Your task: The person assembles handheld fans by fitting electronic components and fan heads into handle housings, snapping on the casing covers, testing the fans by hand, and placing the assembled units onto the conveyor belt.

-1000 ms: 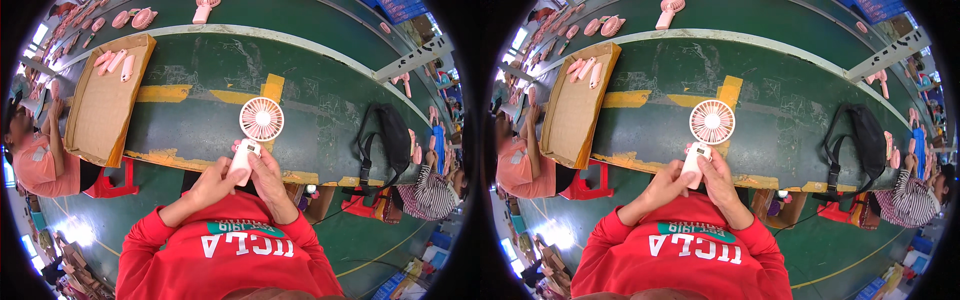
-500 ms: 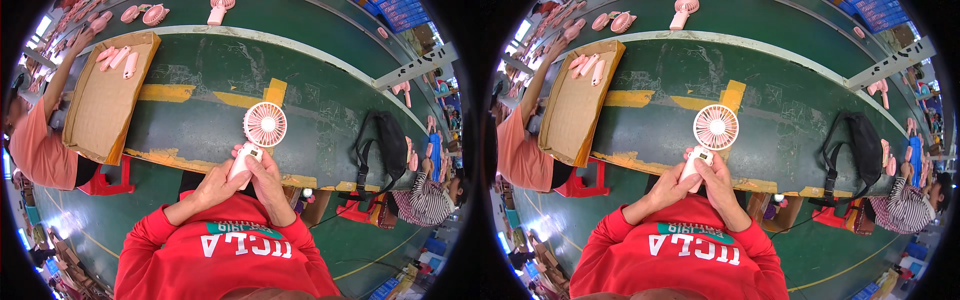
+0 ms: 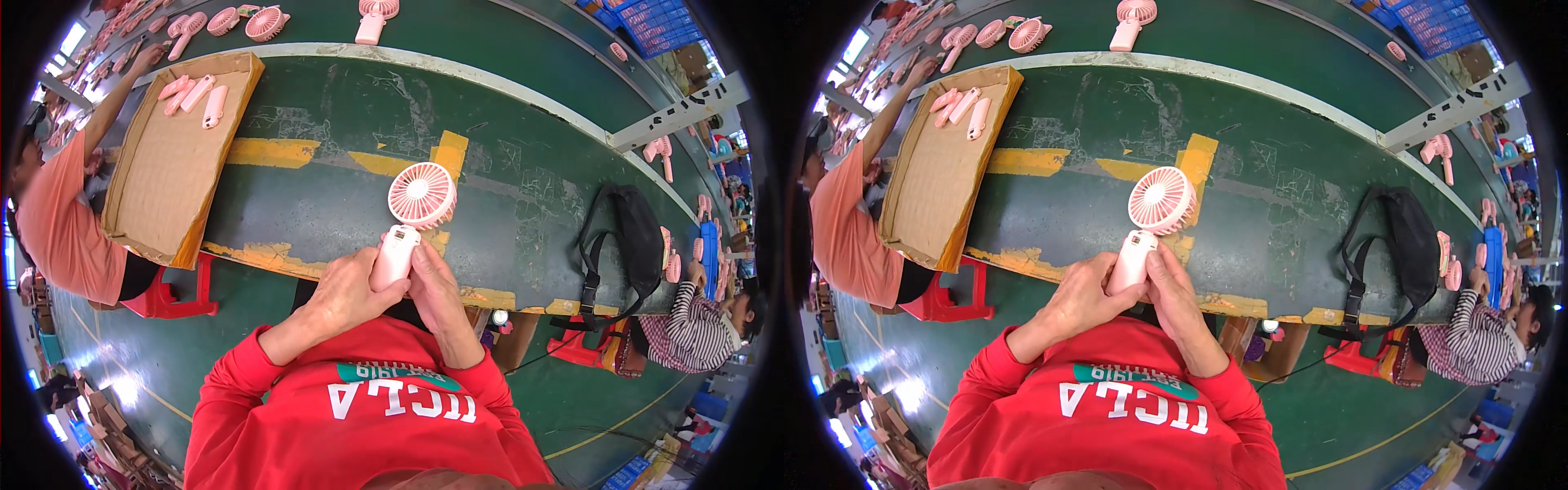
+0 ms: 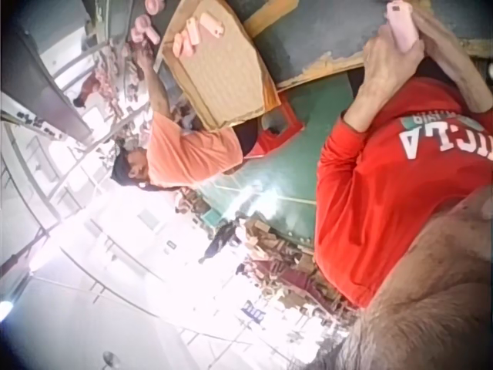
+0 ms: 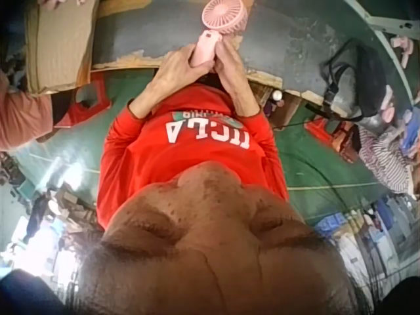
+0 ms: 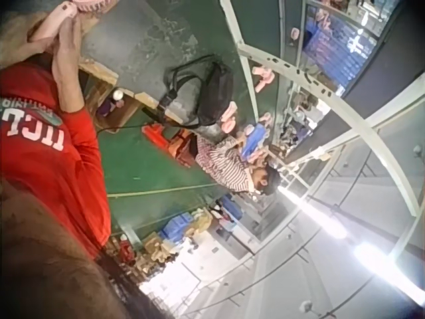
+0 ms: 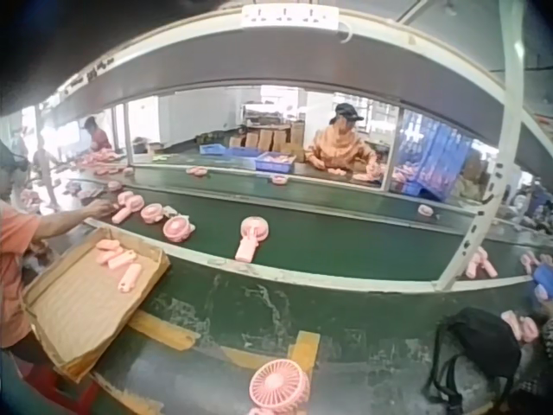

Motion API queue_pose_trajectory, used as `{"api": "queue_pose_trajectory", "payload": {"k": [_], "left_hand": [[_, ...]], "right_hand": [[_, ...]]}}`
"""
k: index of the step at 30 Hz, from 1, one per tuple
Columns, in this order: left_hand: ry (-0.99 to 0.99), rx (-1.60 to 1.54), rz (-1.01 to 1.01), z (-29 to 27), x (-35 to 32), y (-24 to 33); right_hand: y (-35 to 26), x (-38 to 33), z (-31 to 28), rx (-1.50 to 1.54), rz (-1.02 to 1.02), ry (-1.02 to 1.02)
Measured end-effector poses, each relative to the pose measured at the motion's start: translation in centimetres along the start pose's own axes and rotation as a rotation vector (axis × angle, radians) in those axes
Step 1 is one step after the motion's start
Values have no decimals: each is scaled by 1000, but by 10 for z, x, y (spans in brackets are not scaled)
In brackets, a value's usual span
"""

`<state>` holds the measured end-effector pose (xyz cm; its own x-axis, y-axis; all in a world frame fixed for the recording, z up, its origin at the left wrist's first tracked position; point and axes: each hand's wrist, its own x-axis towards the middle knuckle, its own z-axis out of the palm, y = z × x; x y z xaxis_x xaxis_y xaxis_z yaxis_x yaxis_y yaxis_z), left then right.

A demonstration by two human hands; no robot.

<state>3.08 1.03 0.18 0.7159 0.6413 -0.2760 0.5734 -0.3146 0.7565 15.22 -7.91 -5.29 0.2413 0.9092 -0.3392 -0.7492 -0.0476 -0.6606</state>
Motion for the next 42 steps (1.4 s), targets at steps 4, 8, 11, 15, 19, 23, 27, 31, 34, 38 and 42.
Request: {"api": "queue_pose_trajectory", "payload": {"k": [4, 8, 11, 15, 19, 23, 27, 31, 34, 38, 42], "left_hand": [[47, 32, 3, 3, -3, 0], [130, 192, 42, 6, -9, 5], [252, 229, 138, 10, -10, 1], [187, 164, 65, -1, -6, -1], [337, 289, 139, -6, 3, -18], [491, 276, 437, -5, 15, -23], [444, 188, 453, -2, 20, -18], [407, 70, 566, 7, 27, -19], [422, 72, 529, 11, 34, -23], [387, 77, 425, 13, 33, -25], [485, 148, 543, 6, 28, -17]], "right_hand": [[5, 5, -5, 1, 0, 12], [5, 6, -2, 37, -12, 34], [4, 6, -1, 6, -62, 55], [3, 5, -2, 27, -54, 72], [1, 4, -12, 101, -56, 55], [-8, 3, -7, 47, -72, 0], [-7, 0, -3, -33, -52, 80], [2, 4, -7, -53, -128, 136], [1, 4, -3, -25, -81, 204], [-1, 4, 3, -86, -107, 180], [1, 7, 1, -138, -74, 223]]}}
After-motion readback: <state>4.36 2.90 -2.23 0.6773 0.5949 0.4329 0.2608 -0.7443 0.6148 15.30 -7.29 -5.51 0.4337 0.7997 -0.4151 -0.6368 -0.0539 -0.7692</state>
